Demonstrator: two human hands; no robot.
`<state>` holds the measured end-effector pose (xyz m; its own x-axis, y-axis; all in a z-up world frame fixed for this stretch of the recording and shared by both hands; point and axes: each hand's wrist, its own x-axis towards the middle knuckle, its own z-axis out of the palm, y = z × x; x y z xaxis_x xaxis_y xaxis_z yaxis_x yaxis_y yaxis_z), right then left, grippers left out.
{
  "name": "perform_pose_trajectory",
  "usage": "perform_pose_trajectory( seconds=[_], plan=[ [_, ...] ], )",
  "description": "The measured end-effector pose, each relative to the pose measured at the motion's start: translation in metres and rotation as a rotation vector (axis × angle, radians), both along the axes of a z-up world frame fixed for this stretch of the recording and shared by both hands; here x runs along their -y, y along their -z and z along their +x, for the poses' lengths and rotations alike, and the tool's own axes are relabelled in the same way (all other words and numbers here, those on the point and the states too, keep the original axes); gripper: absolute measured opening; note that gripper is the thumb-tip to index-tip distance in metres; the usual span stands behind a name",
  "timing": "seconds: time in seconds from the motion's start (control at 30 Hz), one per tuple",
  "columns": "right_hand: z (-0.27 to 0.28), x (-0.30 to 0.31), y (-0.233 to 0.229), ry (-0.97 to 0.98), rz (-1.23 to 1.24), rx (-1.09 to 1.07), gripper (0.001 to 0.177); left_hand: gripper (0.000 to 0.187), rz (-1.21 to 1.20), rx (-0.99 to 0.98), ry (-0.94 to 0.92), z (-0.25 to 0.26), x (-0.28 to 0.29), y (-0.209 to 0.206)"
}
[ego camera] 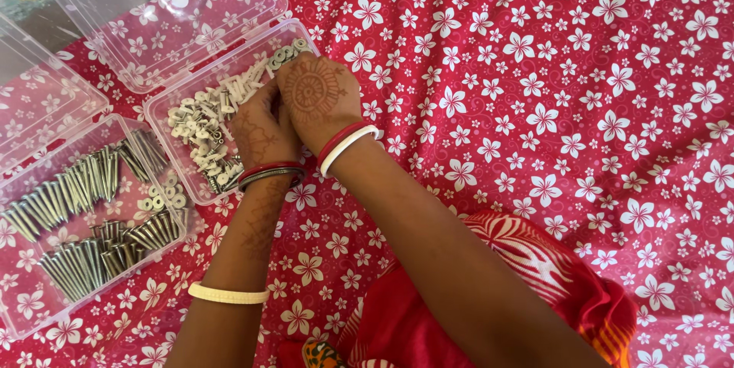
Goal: The person sorts various small hardware items, including nails, washers, and white plastic components, by picking them up from a pile and placing them into separate compartments of clear plastic organizers.
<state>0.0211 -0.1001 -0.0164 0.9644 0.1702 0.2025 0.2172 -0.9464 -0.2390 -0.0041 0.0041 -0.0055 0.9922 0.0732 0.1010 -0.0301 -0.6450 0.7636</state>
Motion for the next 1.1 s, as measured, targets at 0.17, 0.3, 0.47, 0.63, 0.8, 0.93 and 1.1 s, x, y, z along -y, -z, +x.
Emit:
perform_pose_trajectory(
  seconds=[0.17, 0.3, 0.47, 0.63, 0.8, 0.93, 1.1],
  plan=[
    [-0.003, 0.006, -0.004, 0.0, 0.06, 0.039, 0.016, 0.03, -0.013, 0.035, 0.035, -0.001, -0.003, -0.003],
    [-0.003, 0.018, -0.018, -0.033, 0.22, 0.085, 0.015, 0.029, -0.011, -0.004, 0.01, -0.001, -0.001, -0.011],
    [-0.004, 0.027, -0.037, -0.018, 0.499, -0.007, 0.008, 0.024, -0.222, -0.06, -0.009, 0.001, -0.005, -0.019],
    [0.001, 0.033, -0.043, -0.027, 0.634, -0.138, 0.016, 0.02, -0.324, -0.156, -0.063, 0.001, -0.009, -0.022],
    [0.006, 0.034, -0.048, -0.016, 1.003, -0.369, 0.017, 0.016, -0.5, -0.106, -0.085, 0.003, -0.021, -0.022],
    [0.004, 0.029, -0.051, -0.038, 1.181, -0.483, 0.018, 0.014, -0.625, -0.125, -0.097, 0.006, -0.035, -0.023],
    [0.0, 0.022, -0.058, -0.038, 1.254, -0.601, 0.017, 0.013, -0.685, -0.177, -0.143, -0.002, -0.047, -0.033]
  ],
)
